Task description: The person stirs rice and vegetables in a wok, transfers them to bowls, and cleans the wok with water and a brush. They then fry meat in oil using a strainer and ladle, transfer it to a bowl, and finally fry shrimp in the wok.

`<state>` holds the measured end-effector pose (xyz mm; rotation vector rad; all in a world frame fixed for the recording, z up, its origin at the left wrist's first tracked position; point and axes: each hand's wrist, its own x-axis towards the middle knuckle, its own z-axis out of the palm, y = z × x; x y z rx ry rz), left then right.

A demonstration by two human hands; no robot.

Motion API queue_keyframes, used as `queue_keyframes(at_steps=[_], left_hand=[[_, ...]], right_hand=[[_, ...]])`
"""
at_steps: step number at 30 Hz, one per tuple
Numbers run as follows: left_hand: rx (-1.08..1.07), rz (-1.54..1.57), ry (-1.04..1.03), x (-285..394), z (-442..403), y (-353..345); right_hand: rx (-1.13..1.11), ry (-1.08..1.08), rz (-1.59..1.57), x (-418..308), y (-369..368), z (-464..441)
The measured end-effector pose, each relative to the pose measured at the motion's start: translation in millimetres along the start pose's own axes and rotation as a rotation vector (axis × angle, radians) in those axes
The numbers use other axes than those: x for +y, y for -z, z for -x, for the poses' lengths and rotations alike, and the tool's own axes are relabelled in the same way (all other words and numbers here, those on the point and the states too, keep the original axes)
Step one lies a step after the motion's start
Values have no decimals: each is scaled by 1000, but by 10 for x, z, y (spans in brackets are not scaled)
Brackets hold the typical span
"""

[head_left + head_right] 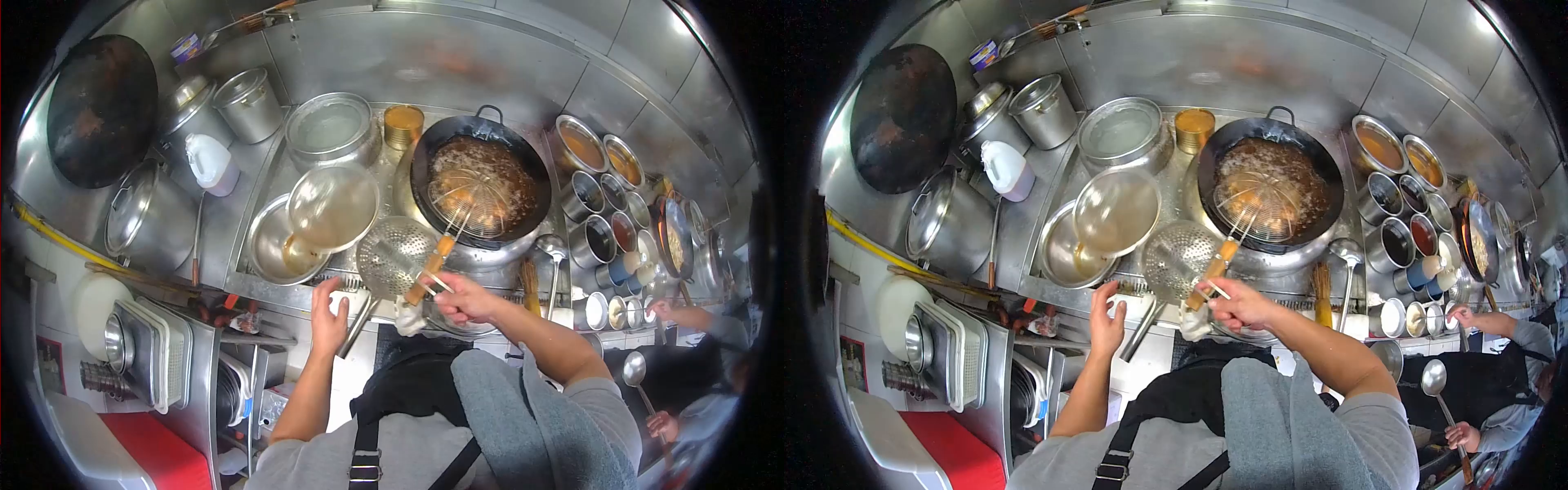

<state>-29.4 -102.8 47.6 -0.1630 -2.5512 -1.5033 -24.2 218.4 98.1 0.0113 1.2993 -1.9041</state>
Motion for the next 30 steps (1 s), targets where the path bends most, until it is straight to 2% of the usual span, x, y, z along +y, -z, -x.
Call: queue_keyframes(at_steps=[4, 7, 11, 13, 14, 15, 17, 20, 22, 25, 27, 29, 30], left_hand=[[103, 59, 38, -470, -32, 360], [127, 160, 41, -536, -174, 426], [55, 252, -100, -442, -507, 308], [34, 465, -114, -325, -688, 162], [-22, 435, -182, -149, -764, 132], [-62, 556, -161, 4, -792, 38], [-126, 567, -299, 245, -935, -143], [-342, 554, -394, 673, -963, -373], [-533, 652, -455, 780, -957, -647], [-836, 626, -518, 1117, -655, -902], [-1165, 364, -633, 1467, -417, -804], [-1312, 298, -642, 1727, -202, -880], [-1314, 217, -624, 2031, 46, -763]], right_hand=[[-109, -121, 80, 267, -224, -743], [-39, -110, 85, 472, -483, -1095], [73, -74, 203, 576, -509, -983], [98, -77, 351, 669, -267, -620], [182, -101, 351, 685, -160, -355], [302, -30, 339, 771, -50, -38], [586, 118, 305, 886, 94, 631], [1094, 297, 86, 1151, -256, 1757], [1373, 424, 56, 1508, -682, 2408], [1715, 596, -116, 2220, -1526, 3259], [1970, 710, -208, 2686, -2236, 3654], [2203, 793, -286, 3288, -2858, 3944], [2319, 842, -381, 3529, -3205, 4020]])
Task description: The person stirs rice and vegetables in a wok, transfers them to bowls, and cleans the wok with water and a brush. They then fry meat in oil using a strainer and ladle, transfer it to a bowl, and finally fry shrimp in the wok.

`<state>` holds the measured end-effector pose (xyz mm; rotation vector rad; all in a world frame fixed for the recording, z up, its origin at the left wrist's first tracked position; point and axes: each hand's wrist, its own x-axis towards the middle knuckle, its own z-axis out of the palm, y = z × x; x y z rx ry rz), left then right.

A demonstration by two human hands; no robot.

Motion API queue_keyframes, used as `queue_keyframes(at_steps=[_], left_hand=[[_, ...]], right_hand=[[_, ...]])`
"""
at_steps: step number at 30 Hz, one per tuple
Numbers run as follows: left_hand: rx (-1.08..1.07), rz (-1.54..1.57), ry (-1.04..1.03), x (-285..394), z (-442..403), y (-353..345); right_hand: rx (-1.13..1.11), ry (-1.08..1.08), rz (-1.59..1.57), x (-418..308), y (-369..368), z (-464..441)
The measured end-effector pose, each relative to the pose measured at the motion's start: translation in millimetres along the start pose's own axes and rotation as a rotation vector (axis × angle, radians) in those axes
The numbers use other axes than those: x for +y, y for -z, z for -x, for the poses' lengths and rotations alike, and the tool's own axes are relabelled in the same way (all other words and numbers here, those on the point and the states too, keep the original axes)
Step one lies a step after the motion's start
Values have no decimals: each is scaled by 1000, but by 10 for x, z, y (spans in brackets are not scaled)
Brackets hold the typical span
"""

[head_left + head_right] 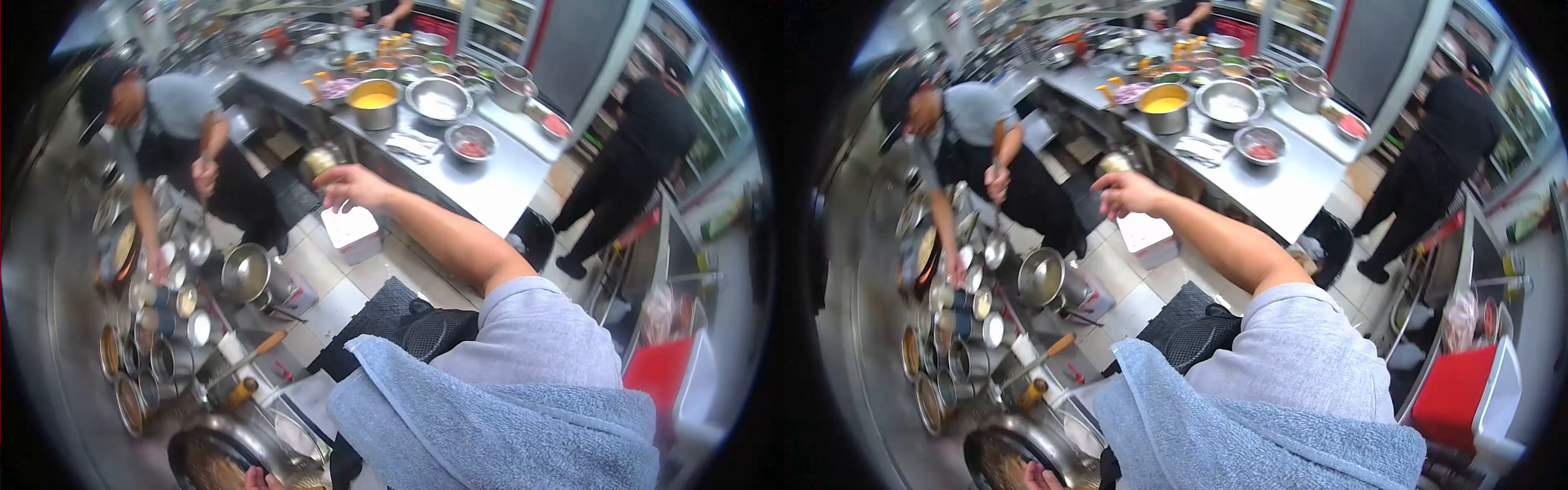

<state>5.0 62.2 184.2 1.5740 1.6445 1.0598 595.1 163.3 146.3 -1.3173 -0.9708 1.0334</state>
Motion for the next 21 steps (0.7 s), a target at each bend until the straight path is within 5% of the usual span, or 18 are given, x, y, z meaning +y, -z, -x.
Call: queue_keyframes(at_steps=[5, 9, 12, 17, 19, 21], left_hand=[[-26, -33, -171, 666, -279, -799], [-359, 78, -66, 915, -395, -1835], [-647, -83, -134, 1030, -455, -2362], [-750, -72, -151, 1044, -427, -3034], [-853, -286, -184, 980, -400, -3056], [-842, -402, -151, 991, -298, -3007]], right_hand=[[641, -55, -244, 603, 1881, 927], [1142, -314, -352, 1449, 3121, 1650], [1238, -368, -401, 1613, 3542, 1753], [1098, -539, -425, 1821, 3848, 1610], [1062, -555, -383, 1982, 3873, 1515], [1035, -374, -317, 2051, 3762, 1537]])
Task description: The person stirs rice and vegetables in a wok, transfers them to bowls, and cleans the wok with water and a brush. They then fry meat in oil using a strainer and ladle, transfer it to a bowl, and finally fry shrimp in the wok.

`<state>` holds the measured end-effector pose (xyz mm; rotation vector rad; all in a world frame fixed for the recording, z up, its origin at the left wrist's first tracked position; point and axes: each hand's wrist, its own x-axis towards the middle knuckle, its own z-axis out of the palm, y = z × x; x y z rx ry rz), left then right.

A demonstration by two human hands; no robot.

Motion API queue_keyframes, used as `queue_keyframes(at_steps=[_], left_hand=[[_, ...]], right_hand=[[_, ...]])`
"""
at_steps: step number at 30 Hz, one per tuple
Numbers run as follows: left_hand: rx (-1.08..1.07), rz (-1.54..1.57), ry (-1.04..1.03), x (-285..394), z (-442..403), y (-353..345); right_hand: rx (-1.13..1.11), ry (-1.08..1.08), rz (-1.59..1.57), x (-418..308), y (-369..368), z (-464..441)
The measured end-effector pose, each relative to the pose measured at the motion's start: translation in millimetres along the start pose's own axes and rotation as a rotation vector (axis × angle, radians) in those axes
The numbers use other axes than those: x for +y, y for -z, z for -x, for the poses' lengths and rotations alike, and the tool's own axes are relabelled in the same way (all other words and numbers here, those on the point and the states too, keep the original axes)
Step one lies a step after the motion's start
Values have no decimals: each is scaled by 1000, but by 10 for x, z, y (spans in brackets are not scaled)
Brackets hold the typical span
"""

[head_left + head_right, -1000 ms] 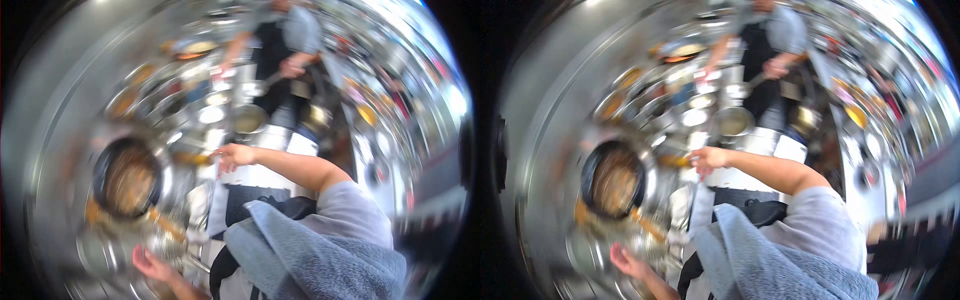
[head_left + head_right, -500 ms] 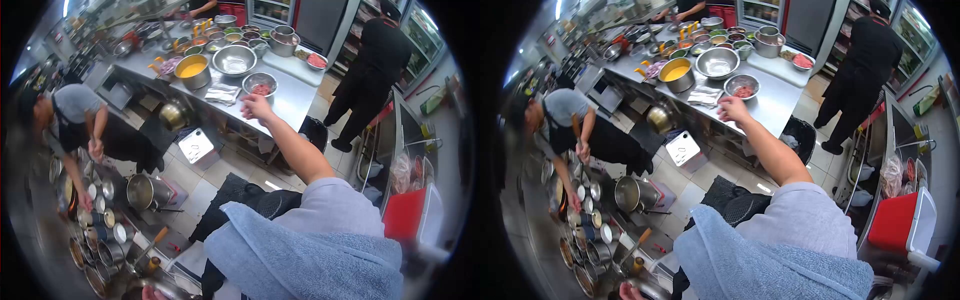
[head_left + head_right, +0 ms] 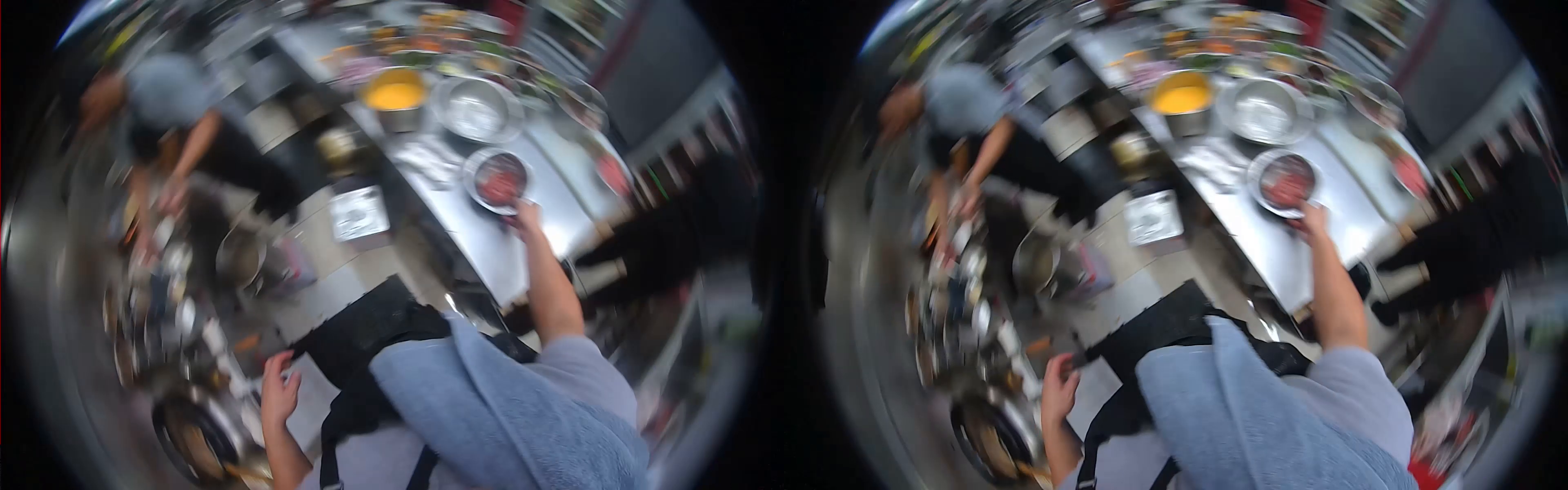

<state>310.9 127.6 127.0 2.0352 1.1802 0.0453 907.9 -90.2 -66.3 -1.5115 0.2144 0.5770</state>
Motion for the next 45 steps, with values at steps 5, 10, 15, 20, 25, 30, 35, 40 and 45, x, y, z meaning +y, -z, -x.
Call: queue_keyframes(at_steps=[5, 10, 15, 20, 25, 30, 35, 40, 45], left_hand=[[205, 171, 111, -202, 613, -126], [321, 509, 181, -489, 863, -377], [409, 1321, 102, -653, 1322, -317], [734, 1363, -47, -931, 2277, -67], [923, 1524, 162, -1912, 2556, -602], [1089, 1525, 372, -2165, 2395, -531], [1145, 1547, 435, -2360, 2325, -339], [1156, 1511, 546, -2551, 2046, -277], [1208, 1570, 678, -2484, 1671, -562]], right_hand=[[-448, 92, 418, 280, -283, 522], [-1308, 19, 671, 424, -2011, 1906], [-1901, 239, 1015, 704, -3393, 3779], [-2309, -97, 958, 1166, -3830, 4906], [-2445, -155, 1095, 1923, -4279, 5390], [-2165, 69, 891, 1883, -5573, 5046], [-1490, 246, 1018, 2665, -6390, 3999], [-1419, 1018, 1593, 4001, -6604, 3380], [-1329, 881, 1878, 4728, -6979, 3198]])
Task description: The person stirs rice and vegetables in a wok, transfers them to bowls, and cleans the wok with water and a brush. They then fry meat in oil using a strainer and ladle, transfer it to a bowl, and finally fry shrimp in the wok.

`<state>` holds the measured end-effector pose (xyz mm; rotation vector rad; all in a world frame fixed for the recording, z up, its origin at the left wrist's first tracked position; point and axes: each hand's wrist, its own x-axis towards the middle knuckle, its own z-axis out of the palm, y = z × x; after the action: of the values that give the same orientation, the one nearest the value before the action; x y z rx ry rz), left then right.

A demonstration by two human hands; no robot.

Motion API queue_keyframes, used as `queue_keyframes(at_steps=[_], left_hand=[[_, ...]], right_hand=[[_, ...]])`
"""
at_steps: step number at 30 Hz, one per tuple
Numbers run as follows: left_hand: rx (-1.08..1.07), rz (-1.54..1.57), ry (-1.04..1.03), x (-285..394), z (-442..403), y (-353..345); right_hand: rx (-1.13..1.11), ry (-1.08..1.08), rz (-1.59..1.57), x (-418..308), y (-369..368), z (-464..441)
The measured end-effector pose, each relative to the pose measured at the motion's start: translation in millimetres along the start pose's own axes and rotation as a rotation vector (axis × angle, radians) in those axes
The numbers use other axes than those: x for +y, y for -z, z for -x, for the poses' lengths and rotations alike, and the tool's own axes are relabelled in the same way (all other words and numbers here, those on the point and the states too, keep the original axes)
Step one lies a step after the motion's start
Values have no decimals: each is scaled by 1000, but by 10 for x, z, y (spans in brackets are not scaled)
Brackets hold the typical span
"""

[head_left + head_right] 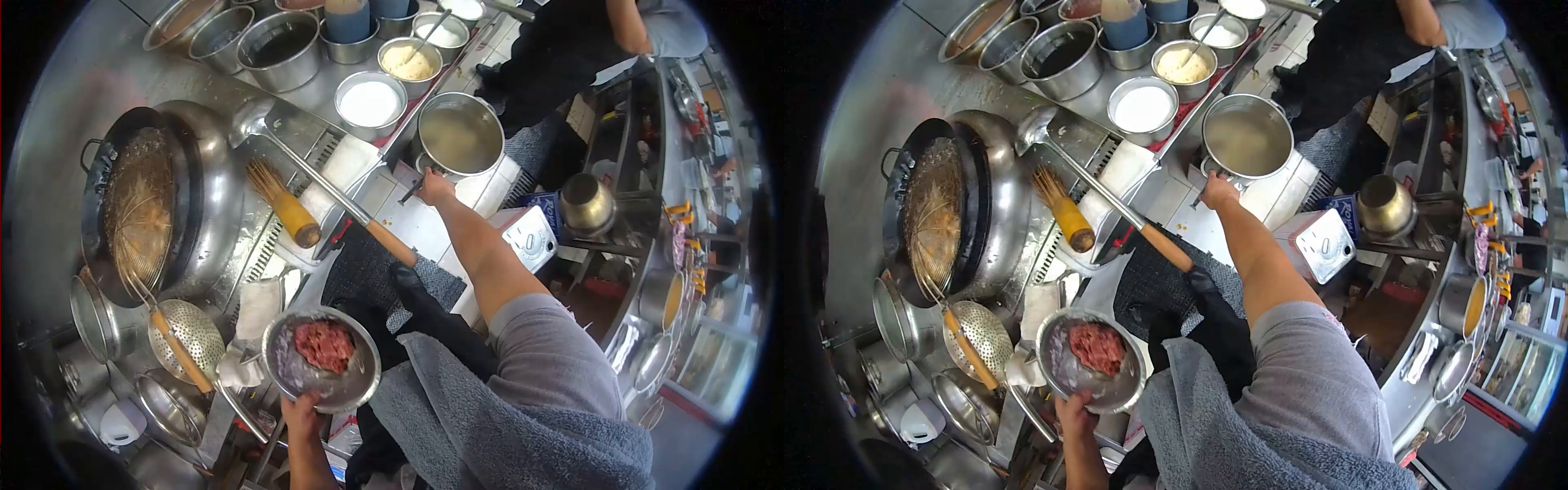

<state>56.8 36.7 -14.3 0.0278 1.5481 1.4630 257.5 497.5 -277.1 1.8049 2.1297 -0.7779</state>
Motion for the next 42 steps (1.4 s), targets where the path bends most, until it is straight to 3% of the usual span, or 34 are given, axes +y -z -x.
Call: queue_keyframes(at_steps=[3, 5, 11, 12, 16, 20, 21, 23, 24, 25, 27, 29, 30, 31, 33, 35, 37, 38, 39, 41, 42], left_hand=[[6, 58, 58, -251, 6, -159], [95, 71, 94, -482, 4, -119], [101, 113, 97, -334, 85, -296], [93, 121, 93, -342, 74, -286], [143, 65, 47, -328, 100, -154], [96, 153, -32, 9, 404, -257], [154, 194, -98, 81, 491, -281], [141, 189, -120, 174, 727, -368], [227, 211, -153, 329, 787, -311], [272, 254, -222, 381, 935, -284], [315, 374, -410, 576, 1192, -105], [330, 429, -558, 771, 1428, 213], [383, 438, -605, 916, 1588, 352], [526, 489, -474, 1445, 1398, -178], [584, 516, -611, 1161, 1469, 45], [581, 548, -756, 1123, 1884, 415], [612, 571, -827, 1096, 2178, 833], [691, 632, -806, 1123, 2212, 1113], [710, 623, -840, 896, 2283, 1266], [706, 698, -957, 770, 2471, 1676], [755, 749, -951, 661, 2552, 1867]], right_hand=[[-81, -96, -13, 28, -155, -374], [-33, -50, -20, 70, -184, -388], [164, 144, -22, 85, 66, -128], [104, 170, 32, 72, 169, -123], [135, 313, 70, -102, 850, 246], [131, 347, 259, -315, 2391, 1203], [323, 430, 166, -249, 2765, 1385], [485, 539, 81, -31, 3823, 1840], [321, 387, -490, -164, 4251, 2105], [514, 518, -778, 84, 4485, 2132], [601, 630, -856, 310, 5036, 2465], [725, 783, -1221, 395, 5053, 2533], [639, 904, -1265, 364, 4968, 2547], [428, 926, -1179, -339, 5716, 1916], [213, 1008, -1063, -599, 5242, 2290], [186, 1155, -1065, -1150, 4630, 2754], [46, 1283, -955, -1985, 4276, 3208], [-153, 1264, -966, -2752, 4210, 3463], [-323, 1298, -1057, -3050, 4005, 3579], [-404, 1465, -925, -3939, 3584, 3946], [-547, 1486, -914, -4380, 3362, 4113]])
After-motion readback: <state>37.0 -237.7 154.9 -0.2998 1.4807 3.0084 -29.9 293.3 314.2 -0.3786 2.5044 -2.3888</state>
